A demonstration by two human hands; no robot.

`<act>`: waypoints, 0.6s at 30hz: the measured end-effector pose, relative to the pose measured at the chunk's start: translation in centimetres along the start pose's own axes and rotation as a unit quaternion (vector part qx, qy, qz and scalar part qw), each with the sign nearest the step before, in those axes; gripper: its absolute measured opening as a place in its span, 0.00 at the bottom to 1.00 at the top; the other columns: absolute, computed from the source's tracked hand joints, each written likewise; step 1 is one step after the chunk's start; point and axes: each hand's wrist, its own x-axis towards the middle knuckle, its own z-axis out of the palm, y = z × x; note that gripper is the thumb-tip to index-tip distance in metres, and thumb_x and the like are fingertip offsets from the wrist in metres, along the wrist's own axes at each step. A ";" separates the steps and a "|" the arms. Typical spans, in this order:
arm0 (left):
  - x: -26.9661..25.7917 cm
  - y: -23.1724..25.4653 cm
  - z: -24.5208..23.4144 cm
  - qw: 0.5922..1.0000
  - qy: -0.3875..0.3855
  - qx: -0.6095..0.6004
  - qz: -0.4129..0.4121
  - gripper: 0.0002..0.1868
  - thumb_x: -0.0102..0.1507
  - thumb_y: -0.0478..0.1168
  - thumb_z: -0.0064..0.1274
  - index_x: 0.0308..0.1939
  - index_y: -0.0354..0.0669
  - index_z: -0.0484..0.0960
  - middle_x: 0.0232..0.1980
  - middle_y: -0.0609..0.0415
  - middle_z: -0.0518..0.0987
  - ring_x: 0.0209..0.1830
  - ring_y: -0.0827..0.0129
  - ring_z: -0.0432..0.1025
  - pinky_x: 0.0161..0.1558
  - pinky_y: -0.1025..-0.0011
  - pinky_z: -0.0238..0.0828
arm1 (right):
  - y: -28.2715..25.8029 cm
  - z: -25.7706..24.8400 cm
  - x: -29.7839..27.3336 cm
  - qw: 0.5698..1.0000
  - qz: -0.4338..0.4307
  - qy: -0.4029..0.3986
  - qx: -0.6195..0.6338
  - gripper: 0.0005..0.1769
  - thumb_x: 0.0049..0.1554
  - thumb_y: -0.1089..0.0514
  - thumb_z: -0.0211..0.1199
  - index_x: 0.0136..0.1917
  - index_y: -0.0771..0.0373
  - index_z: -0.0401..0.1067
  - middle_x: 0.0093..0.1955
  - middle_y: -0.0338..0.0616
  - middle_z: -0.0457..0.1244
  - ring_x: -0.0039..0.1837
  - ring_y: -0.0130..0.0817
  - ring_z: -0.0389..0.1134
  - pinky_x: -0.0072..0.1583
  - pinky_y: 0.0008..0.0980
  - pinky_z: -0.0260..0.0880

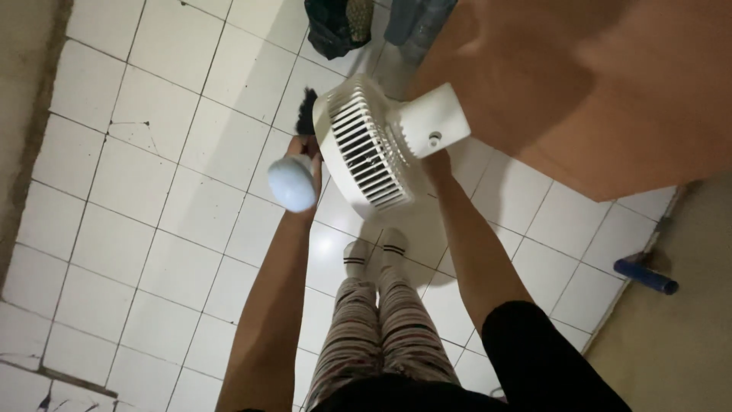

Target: The person is sweeping a tiled floor using a broom.

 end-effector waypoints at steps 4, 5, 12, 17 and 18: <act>-0.2 1.3 0.2 0.984 0.025 0.147 -0.095 0.13 0.65 0.32 0.55 0.53 0.36 0.76 0.42 0.45 0.81 0.41 0.65 0.74 0.44 0.68 0.73 | -3.7 -0.4 0.4 1.000 0.017 -0.018 0.012 0.14 0.68 0.53 0.54 0.64 0.56 0.72 0.64 0.50 0.67 0.66 0.49 0.68 0.68 0.46 0.69; -0.4 1.0 0.3 0.971 0.023 0.184 -0.151 0.12 0.64 0.35 0.57 0.51 0.37 0.77 0.41 0.47 0.81 0.40 0.67 0.75 0.44 0.69 0.73 | -4.3 -0.4 0.9 1.000 0.018 -0.021 0.014 0.14 0.68 0.53 0.54 0.64 0.56 0.72 0.63 0.50 0.67 0.66 0.49 0.68 0.67 0.45 0.69; -1.6 0.4 0.8 0.982 0.030 0.098 -0.159 0.06 0.67 0.34 0.55 0.47 0.39 0.79 0.39 0.48 0.80 0.38 0.68 0.72 0.41 0.72 0.71 | -5.1 0.6 -2.8 0.996 0.050 -0.075 0.012 0.14 0.68 0.52 0.55 0.63 0.57 0.72 0.63 0.50 0.68 0.65 0.48 0.68 0.67 0.45 0.69; -0.1 0.3 1.1 0.983 0.027 0.122 -0.133 0.05 0.66 0.34 0.56 0.46 0.40 0.78 0.39 0.50 0.81 0.38 0.69 0.75 0.41 0.73 0.73 | -7.5 -1.7 -4.9 0.994 0.060 -0.090 0.023 0.15 0.67 0.52 0.55 0.63 0.58 0.72 0.62 0.50 0.68 0.65 0.48 0.69 0.66 0.44 0.69; 0.2 0.5 1.1 0.985 0.021 0.142 -0.101 0.06 0.66 0.34 0.55 0.47 0.40 0.79 0.41 0.50 0.81 0.40 0.69 0.76 0.43 0.73 0.74 | -8.1 -2.3 -5.2 0.994 0.060 -0.091 0.027 0.15 0.67 0.52 0.55 0.63 0.59 0.72 0.62 0.50 0.68 0.65 0.48 0.69 0.66 0.44 0.69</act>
